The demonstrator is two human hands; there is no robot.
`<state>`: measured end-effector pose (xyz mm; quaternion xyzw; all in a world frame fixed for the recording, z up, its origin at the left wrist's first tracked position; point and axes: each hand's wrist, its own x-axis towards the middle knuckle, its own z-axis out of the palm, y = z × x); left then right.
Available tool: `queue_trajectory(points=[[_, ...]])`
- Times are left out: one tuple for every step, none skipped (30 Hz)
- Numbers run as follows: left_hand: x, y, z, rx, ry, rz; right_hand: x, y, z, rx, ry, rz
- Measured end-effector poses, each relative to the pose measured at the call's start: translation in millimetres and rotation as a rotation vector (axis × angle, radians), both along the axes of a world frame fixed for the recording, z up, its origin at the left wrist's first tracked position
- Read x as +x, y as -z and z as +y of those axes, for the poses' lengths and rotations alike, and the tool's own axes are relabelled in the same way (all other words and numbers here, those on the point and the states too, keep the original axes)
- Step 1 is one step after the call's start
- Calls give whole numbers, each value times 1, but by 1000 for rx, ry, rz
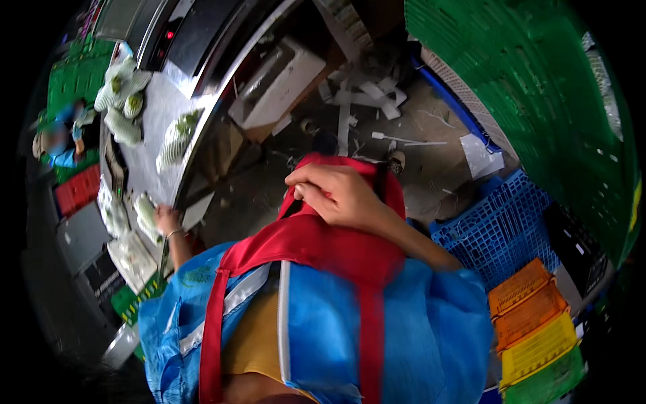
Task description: The person labels and wraps individually netted fruits using a label printer and a vacuum-sealing machine. They apply printed labels to the mesh bags, then place the fruits into a vacuum sealer to shrink-wrap them, and finally stack the finished items into green crates.
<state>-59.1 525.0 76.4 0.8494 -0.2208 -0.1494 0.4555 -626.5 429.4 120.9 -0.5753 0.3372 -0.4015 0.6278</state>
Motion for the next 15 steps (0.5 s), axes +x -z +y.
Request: queue_trajectory(points=[[-33, 20, 23, 152, 30, -76, -20, -10, 9, -129, 94, -63], [-15, 60, 74, 359, 275, -256, -50, -32, 12, -223, 68, -144], [-112, 50, 52, 641, 510, -170, -69, -42, 19, -335, 81, -200], [-122, 81, 99, 722, 593, -122, -86, -54, 27, -440, 83, -310], [-155, 103, 118, 668, 597, 63, -99, -62, 34, -557, 113, -394], [-237, 72, 96, 807, 542, 234, -106, -71, 43, -549, 198, -407], [-273, 56, 96, 877, 678, 285, -116, -84, 53, -536, 277, -436], [-281, 62, 94, 921, 807, 343, -122, -91, 69, -482, 320, -404], [-280, 59, 93, 934, 744, 356, -126, -97, 74, -494, 322, -409], [-284, 57, 95, 929, 671, 383, -132, -102, 78, -510, 307, -413], [-286, 55, 97, 922, 598, 412, -132, -101, 74, -623, 290, -412], [-276, 60, 106, 817, 544, 514, -130, -100, 70, -737, 277, -416], [-284, 50, 100, 813, 514, 515, -129, -99, 66, -851, 266, -417], [-290, 45, 99, 817, 506, 494, -141, -114, 68, -785, 177, -266], [-294, 42, 100, 821, 496, 474, -134, -123, 66, -747, 173, -241]])
